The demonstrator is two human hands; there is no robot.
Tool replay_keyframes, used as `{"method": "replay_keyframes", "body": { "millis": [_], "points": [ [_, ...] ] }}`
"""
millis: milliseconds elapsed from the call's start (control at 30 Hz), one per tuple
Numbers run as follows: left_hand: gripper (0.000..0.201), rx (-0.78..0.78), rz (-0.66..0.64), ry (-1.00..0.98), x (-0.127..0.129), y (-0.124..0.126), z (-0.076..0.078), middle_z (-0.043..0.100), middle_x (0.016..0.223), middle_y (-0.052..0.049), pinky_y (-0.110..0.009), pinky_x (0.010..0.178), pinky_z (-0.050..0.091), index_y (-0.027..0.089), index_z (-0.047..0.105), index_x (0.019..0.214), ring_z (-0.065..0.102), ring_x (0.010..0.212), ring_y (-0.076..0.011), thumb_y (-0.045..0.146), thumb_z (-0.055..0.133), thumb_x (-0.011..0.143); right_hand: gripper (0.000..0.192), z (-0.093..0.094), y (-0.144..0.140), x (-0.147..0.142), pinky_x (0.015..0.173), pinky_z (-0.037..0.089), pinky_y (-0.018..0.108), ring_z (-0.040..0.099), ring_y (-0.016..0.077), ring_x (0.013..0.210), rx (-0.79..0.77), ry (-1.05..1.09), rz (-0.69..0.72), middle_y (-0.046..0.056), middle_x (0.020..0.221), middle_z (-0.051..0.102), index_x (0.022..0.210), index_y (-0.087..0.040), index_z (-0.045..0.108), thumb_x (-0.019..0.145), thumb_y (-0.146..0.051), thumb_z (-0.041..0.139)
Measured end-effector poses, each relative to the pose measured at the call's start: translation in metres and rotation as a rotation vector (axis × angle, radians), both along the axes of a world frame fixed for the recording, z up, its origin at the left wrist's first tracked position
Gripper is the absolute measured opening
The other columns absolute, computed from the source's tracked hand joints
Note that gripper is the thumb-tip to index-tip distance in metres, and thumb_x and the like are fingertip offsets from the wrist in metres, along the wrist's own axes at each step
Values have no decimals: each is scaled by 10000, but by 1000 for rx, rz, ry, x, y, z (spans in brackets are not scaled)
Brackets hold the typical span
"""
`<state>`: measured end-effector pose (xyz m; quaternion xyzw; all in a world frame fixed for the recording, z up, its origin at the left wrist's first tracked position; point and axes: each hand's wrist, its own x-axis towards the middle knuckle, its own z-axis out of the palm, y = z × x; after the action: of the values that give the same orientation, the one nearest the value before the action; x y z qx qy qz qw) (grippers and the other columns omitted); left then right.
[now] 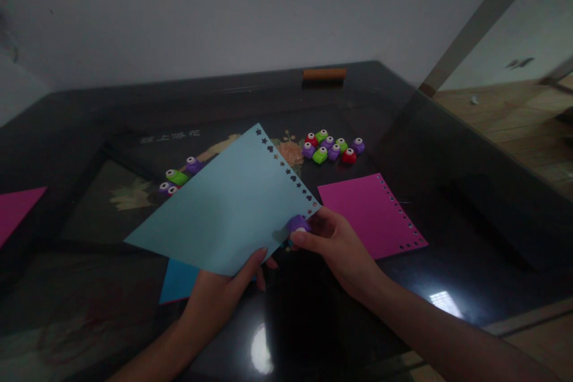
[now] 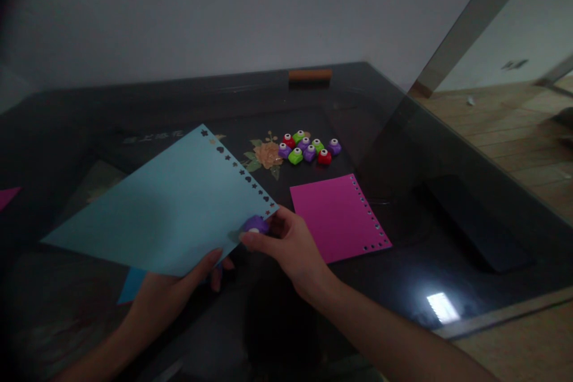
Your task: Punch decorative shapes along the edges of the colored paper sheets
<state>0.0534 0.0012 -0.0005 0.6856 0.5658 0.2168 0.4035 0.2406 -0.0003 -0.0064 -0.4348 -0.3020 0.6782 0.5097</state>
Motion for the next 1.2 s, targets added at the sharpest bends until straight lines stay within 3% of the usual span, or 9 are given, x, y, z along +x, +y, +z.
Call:
{"method": "replay_keyframes", "body": {
  "millis": [233,533,1200],
  "points": [
    [399,-18,-5,18,-1,-1,-2,701,622,23,-356,856,442,258,574,497,657,701,-199,444,444,826,384,1,0,-1,732,488,305,626,177,823,-4,3,3,15,921,689,930,-221,653,588,-280,818],
    [379,-10,4,23,-1,-2,1,692,603,33,-335,840,457,260,610,534,656,676,-189,439,446,824,377,4,0,0,836,480,341,629,194,893,10,-16,11,21,969,694,924,-216,656,588,-294,811],
    [370,32,-6,36,-1,-2,2,684,573,29,-319,783,498,251,588,526,655,616,-181,413,450,828,380,3,-1,0,798,479,348,629,197,862,-11,-14,2,16,925,689,928,-227,656,591,-297,815]
  ]
}}
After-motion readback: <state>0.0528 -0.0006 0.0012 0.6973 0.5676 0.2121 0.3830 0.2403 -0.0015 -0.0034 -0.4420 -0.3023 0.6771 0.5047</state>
